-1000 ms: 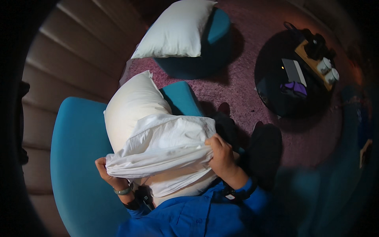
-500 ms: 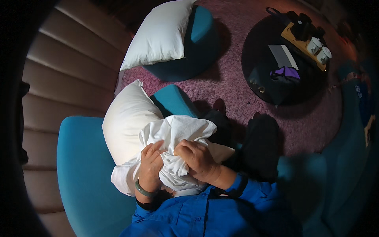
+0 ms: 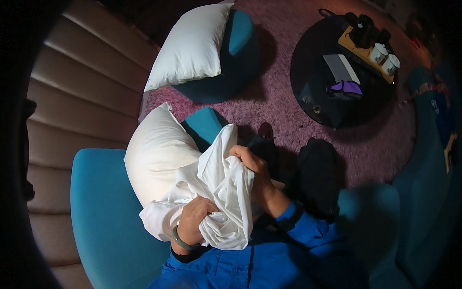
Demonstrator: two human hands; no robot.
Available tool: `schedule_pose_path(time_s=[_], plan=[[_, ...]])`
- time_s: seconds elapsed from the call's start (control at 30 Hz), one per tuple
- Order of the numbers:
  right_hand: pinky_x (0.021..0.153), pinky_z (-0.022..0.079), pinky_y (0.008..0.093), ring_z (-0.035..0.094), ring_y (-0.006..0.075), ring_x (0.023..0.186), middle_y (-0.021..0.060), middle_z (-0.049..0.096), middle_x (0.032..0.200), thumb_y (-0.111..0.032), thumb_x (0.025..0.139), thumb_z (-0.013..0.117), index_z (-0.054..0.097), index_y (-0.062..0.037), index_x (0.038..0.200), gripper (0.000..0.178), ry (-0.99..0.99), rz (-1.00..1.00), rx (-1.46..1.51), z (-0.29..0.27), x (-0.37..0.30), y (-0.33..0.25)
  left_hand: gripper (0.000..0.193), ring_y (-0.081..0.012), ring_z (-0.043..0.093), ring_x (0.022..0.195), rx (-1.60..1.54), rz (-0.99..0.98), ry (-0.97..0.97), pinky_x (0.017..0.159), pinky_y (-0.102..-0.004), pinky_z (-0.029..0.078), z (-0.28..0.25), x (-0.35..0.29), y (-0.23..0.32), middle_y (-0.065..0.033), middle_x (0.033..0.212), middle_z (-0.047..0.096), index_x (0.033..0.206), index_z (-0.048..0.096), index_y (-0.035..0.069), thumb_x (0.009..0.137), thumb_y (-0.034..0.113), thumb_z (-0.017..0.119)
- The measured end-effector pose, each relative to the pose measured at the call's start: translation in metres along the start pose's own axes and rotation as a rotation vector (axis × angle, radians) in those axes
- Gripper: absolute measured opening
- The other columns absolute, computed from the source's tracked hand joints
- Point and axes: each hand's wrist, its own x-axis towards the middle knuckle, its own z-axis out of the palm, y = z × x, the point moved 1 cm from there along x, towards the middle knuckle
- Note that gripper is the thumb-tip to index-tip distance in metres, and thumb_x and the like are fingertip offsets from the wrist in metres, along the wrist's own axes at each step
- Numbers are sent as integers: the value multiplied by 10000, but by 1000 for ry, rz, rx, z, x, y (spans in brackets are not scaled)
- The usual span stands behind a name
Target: The person inserts a white pillow into a white pillowcase while seated on a teal chair. They align the corners, pull the case over the pillow, and smooth the fabric to complete the task.
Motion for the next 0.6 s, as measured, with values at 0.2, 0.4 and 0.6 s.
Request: schedule_pose_path(time_s=[0.2,0.4,0.6], plan=[[717,542,380,665,312,838,137,620,889,-224,789,776,533,-48,1002,368,-62,-125,-67,-10,4,-27,191,-387,641,1004,-64,-114,219,841,-361,514,4,3,-5,-246,1251,589,831,575,16,724,94,713],[795,511,400,650,348,876,126,623,905,-214,754,770,583,-66,956,313,-317,-180,81,-9,4,-51,163,-360,481,1285,237,34,223,1077,-501,292,3,14,-17,-192,1280,575,802,568,52,761,175,667],[797,521,395,658,341,903,128,638,927,-223,786,750,586,-72,960,283,-323,-133,59,-16,4,-49,128,-292,607,1127,117,44,266,1049,-455,325,2,8,-22,-98,1016,656,826,574,57,754,137,644]])
